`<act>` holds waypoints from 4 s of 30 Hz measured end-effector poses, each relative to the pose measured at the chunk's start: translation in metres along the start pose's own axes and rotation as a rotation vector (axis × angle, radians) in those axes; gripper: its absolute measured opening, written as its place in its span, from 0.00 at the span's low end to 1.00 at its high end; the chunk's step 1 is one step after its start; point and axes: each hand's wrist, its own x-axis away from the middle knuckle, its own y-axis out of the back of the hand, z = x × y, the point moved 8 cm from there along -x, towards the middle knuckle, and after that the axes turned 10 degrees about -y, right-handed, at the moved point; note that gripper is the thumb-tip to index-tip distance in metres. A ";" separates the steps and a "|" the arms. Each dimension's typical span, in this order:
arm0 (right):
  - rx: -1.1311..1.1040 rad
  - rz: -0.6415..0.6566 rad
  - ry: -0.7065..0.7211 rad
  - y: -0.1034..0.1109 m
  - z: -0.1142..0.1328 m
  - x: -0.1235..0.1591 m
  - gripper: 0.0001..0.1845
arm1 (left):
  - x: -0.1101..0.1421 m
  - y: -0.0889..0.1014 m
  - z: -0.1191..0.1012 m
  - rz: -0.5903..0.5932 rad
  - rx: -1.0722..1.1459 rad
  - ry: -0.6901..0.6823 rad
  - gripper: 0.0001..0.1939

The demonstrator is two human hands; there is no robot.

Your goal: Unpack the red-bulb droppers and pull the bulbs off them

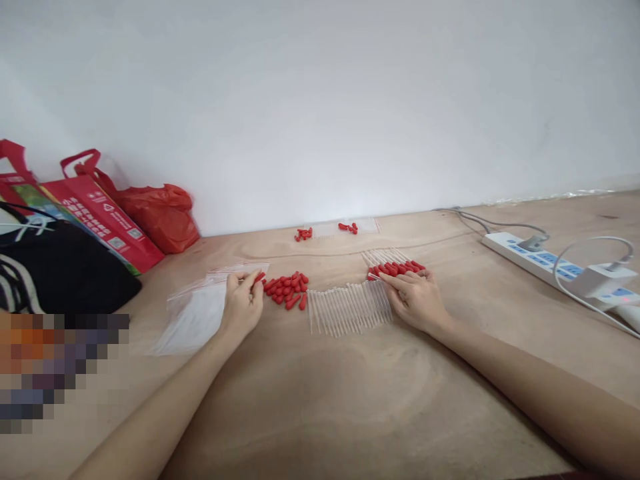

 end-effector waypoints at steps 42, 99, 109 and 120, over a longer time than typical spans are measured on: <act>0.146 0.029 -0.087 -0.024 -0.024 -0.020 0.11 | 0.025 -0.060 -0.147 0.430 0.060 -0.458 0.45; -0.221 0.136 0.351 0.008 0.059 0.025 0.08 | 0.023 -0.021 -0.160 0.115 0.078 -0.713 0.08; -0.174 0.036 0.106 0.019 0.001 0.016 0.09 | 0.022 -0.014 -0.112 0.114 0.077 -0.541 0.09; -0.016 0.153 -0.202 0.011 -0.037 0.014 0.12 | 0.017 -0.026 -0.098 0.080 0.145 -0.386 0.14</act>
